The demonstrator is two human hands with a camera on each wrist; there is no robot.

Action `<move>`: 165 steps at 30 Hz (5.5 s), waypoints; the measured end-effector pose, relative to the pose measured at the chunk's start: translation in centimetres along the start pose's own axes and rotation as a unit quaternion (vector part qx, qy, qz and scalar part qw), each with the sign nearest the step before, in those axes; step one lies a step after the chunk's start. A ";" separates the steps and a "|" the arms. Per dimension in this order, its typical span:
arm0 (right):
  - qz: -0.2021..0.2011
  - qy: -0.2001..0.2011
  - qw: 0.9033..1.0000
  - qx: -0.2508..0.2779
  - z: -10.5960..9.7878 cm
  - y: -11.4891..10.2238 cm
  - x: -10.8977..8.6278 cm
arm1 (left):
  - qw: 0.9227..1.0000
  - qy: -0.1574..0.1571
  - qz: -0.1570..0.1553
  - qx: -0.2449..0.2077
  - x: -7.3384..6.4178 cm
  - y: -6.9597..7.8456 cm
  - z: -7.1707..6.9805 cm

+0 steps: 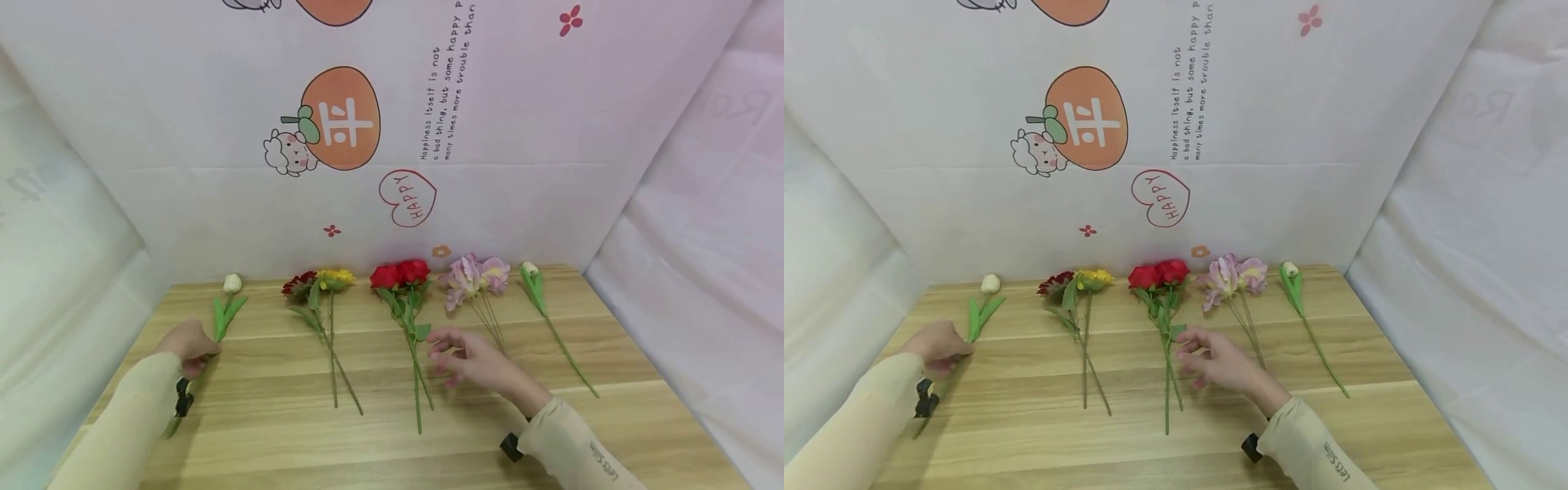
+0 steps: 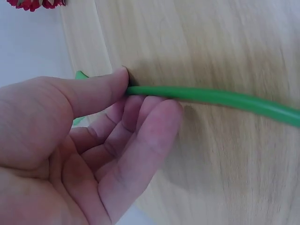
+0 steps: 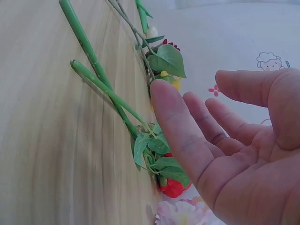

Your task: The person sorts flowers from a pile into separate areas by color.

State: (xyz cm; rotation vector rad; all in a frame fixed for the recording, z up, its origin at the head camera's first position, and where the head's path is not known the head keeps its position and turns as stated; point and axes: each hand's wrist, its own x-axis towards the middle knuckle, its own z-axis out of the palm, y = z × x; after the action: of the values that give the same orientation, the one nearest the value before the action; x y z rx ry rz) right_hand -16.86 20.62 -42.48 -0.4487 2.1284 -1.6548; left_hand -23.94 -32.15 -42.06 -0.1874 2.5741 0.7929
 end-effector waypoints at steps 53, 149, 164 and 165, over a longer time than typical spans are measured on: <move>0.020 -0.046 0.998 0.027 1.1 0.5 0.7 | 0.996 0.039 0.032 0.075 0.4 -0.9 0.6; -0.013 -0.050 0.995 0.080 3.9 -1.9 1.8 | 0.876 -0.050 0.338 -0.339 -4.8 24.6 12.8; -0.025 -0.034 0.996 0.081 4.2 -2.4 1.7 | 0.871 -0.048 0.348 -0.343 -5.2 24.2 13.0; -0.025 -0.032 0.996 0.080 4.2 -2.5 1.7 | 0.871 -0.050 0.347 -0.345 -5.2 24.1 13.1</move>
State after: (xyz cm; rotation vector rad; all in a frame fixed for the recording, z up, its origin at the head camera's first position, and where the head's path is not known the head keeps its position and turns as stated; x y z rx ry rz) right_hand -16.20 15.70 -41.19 -0.5019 1.9359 -1.7976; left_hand -20.55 -4.86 -37.26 0.5928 2.1202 1.9056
